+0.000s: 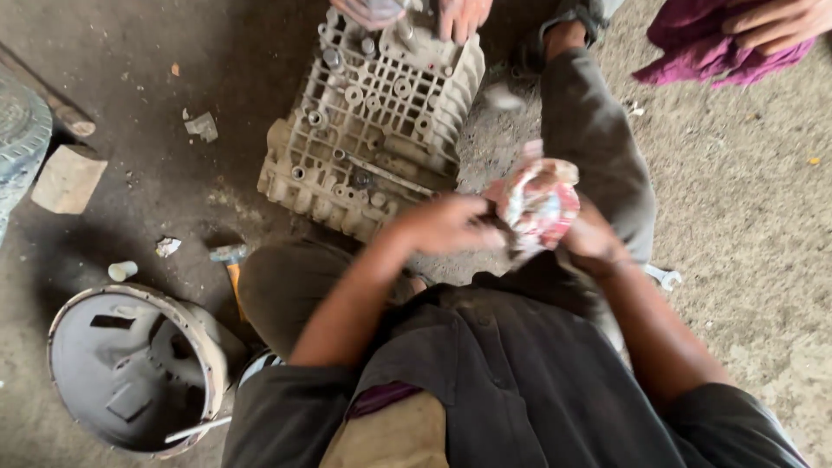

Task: The person uses a wrench to tighten bolts on an engine block while sitting on the floor. They wipe the engine with a cloth and continue adjusting bolts with assistance from another person.

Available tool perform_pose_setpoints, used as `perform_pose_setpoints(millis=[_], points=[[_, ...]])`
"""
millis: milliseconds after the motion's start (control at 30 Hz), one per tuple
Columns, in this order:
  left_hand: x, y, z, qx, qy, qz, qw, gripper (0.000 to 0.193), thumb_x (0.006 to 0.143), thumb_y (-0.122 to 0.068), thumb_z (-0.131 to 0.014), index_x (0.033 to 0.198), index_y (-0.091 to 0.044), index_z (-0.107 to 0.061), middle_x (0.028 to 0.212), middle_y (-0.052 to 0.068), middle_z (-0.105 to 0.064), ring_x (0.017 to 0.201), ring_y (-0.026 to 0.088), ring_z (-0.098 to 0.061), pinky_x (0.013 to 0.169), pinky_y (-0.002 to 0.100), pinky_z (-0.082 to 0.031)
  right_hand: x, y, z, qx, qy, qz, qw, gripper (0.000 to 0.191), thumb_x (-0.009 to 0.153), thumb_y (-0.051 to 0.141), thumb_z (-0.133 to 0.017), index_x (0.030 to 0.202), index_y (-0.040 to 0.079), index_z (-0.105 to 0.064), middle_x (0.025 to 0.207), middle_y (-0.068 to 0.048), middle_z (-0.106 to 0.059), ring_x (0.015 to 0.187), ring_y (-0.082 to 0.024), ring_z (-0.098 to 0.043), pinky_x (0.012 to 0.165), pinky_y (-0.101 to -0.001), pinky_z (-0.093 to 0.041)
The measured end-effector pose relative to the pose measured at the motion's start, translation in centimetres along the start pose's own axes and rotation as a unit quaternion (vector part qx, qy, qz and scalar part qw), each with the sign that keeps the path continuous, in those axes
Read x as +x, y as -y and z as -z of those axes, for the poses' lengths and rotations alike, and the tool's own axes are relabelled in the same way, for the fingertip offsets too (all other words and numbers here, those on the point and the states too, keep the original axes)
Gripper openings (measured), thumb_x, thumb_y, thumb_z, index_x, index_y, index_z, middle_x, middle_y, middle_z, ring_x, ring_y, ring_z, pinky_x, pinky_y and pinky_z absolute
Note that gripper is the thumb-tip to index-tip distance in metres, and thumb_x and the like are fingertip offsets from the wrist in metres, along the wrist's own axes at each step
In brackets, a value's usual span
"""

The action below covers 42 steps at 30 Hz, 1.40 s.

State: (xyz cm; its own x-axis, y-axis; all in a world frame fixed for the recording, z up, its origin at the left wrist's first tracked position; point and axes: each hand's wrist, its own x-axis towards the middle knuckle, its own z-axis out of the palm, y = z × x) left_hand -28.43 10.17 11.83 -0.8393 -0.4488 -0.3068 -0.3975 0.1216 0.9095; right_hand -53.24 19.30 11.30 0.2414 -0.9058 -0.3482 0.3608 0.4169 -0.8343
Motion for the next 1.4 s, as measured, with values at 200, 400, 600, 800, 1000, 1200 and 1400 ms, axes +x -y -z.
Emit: perform_pose_setpoints(millis=[200, 400, 600, 800, 1000, 1200, 1400], points=[[-1.3, 8.0, 11.7, 0.21, -0.395, 0.197, 0.872, 0.029, 0.092, -0.02, -0.069, 0.119, -0.009, -0.069, 0.103, 0.011, -0.073, 0.095, 0.03, -0.07, 0.085, 0.044, -0.053, -7.3, 6.8, 1.5, -0.399, -0.024, 0.113, 0.909, 0.054, 0.085, 0.036, -0.08, 0.129, 0.008, -0.065, 0.123, -0.011, -0.074, 0.113, -0.024, -0.072, 0.098, -0.0414, -0.058], [1.4, 16.7, 20.7, 0.377, -0.469, 0.193, 0.775, 0.039, 0.088, -0.021, -0.073, 0.122, -0.004, -0.064, 0.118, 0.025, -0.064, 0.106, 0.044, -0.063, 0.089, 0.05, -0.051, -7.6, 1.6, 2.3, -0.56, -0.207, 0.095, 0.796, 0.057, 0.082, 0.042, -0.079, 0.128, 0.01, -0.067, 0.114, -0.01, -0.075, 0.085, -0.025, -0.074, 0.074, -0.0369, -0.059], [3.2, 21.1, 24.9, 0.5, -0.302, 0.23, 0.779, 0.031, 0.101, -0.023, -0.067, 0.126, -0.004, -0.065, 0.117, 0.023, -0.066, 0.108, 0.042, -0.064, 0.094, 0.051, -0.049, -6.7, 0.9, 3.5, -0.482, -0.215, 0.172, 0.832, 0.05, 0.085, 0.037, -0.071, 0.125, 0.008, -0.063, 0.105, -0.012, -0.071, 0.09, -0.022, -0.071, 0.078, -0.0348, -0.056], [3.8, 21.7, 25.7, 0.593, -0.283, 0.218, 0.721, 0.038, 0.101, -0.036, -0.062, 0.111, 0.0, -0.071, 0.105, 0.022, -0.071, 0.095, 0.039, -0.068, 0.086, 0.053, -0.047, -6.2, 1.3, 3.4, -0.481, -0.199, 0.117, 0.846, 0.049, 0.086, 0.038, -0.076, 0.125, 0.008, -0.069, 0.11, -0.008, -0.074, 0.094, -0.021, -0.075, 0.083, -0.0328, -0.058], [5.7, 20.5, 25.6, 0.479, -0.299, 0.384, 0.73, 0.048, 0.103, -0.047, -0.052, 0.091, -0.008, -0.077, 0.093, 0.02, -0.074, 0.088, 0.039, -0.071, 0.077, 0.049, -0.054, -6.7, 0.6, 4.0, -0.533, -0.203, 0.101, 0.815, 0.047, 0.085, 0.037, -0.078, 0.122, 0.009, -0.072, 0.108, -0.011, -0.076, 0.091, -0.024, -0.074, 0.079, -0.0352, -0.058], [6.3, 19.4, 25.7, 0.452, -0.315, 0.427, 0.717, 0.048, 0.097, -0.05, -0.056, 0.091, -0.009, -0.078, 0.097, 0.019, -0.074, 0.092, 0.036, -0.072, 0.078, 0.045, -0.057, -6.7, 0.4, 3.9, -0.529, -0.216, 0.08, 0.817, 0.045, 0.086, 0.036, -0.074, 0.121, 0.009, -0.072, 0.092, -0.008, -0.073, 0.079, -0.022, -0.072, 0.073, -0.0337, -0.057], [4.3, 19.3, 25.8, 0.579, -0.244, 0.26, 0.733, 0.048, 0.102, -0.047, -0.057, 0.102, -0.002, -0.074, 0.097, 0.023, -0.073, 0.084, 0.04, -0.071, 0.077, 0.055, -0.053, -6.5, 1.0, 3.8, -0.515, -0.207, 0.09, 0.827, 0.051, 0.083, 0.038, -0.076, 0.123, 0.008, -0.071, 0.101, -0.009, -0.075, 0.085, -0.023, -0.074, 0.077, -0.0356, -0.058]])
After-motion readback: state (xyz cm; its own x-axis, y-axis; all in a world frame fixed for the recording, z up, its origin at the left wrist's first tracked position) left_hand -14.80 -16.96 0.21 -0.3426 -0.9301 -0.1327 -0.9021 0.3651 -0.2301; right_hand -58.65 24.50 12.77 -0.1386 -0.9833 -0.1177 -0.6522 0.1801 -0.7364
